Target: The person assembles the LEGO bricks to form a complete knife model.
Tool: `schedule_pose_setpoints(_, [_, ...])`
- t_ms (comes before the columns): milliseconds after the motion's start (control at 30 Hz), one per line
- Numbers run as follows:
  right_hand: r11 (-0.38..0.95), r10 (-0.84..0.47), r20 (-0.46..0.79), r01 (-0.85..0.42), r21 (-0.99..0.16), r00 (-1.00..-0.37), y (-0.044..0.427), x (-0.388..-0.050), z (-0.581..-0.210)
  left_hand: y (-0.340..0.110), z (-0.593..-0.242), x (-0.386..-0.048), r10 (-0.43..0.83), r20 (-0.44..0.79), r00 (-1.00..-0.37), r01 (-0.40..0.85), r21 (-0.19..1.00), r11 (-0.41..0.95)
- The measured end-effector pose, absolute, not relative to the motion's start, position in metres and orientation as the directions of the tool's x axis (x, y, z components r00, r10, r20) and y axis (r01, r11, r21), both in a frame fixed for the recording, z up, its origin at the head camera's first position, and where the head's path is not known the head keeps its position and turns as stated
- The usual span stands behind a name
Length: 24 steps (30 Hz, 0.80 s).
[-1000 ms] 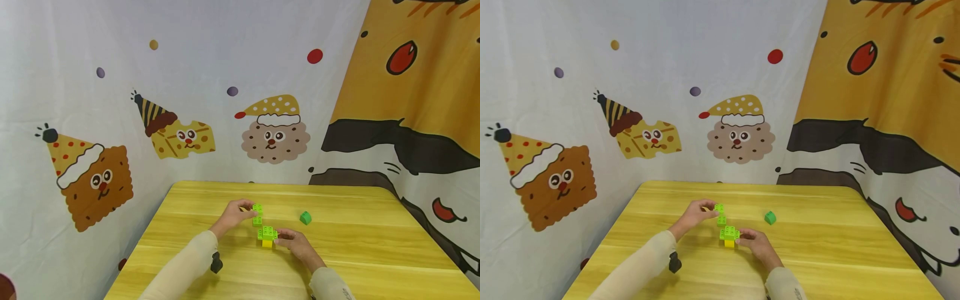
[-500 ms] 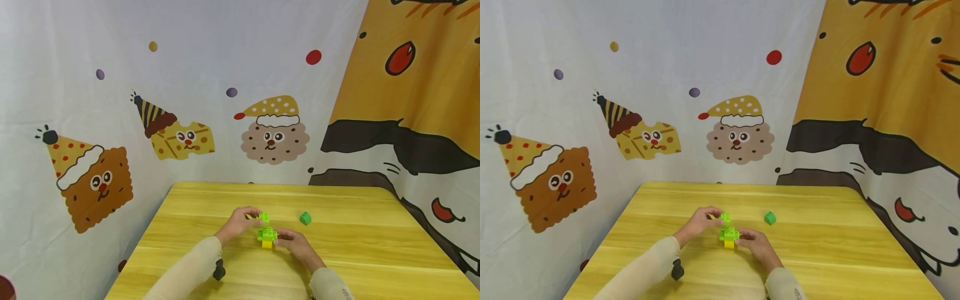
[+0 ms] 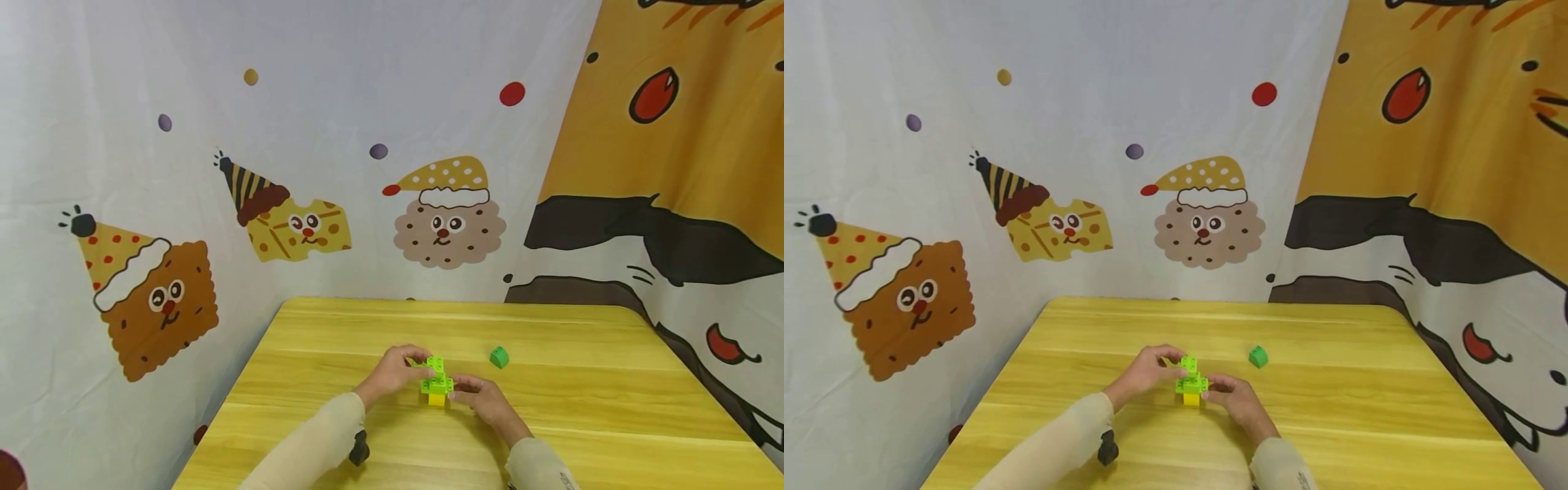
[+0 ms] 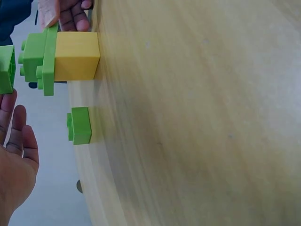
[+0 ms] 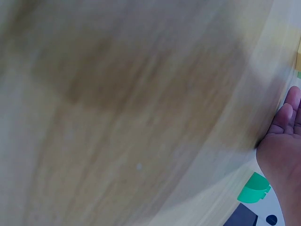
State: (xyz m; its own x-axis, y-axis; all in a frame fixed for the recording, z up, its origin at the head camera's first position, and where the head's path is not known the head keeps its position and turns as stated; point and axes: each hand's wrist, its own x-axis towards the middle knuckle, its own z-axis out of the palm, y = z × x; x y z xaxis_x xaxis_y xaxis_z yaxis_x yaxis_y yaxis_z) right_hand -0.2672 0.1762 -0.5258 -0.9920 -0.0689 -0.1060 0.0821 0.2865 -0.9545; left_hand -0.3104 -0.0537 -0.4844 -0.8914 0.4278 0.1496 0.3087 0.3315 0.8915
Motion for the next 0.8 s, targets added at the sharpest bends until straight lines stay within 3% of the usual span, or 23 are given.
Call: schedule_pose_setpoints(800, [0.275,-0.096,-0.111,0.081,-0.958,-0.989,0.1772,-0.2656,-0.5252,-0.0499,-0.4913,-0.3038,0.428,0.108,-0.898,0.277,0.892,0.357])
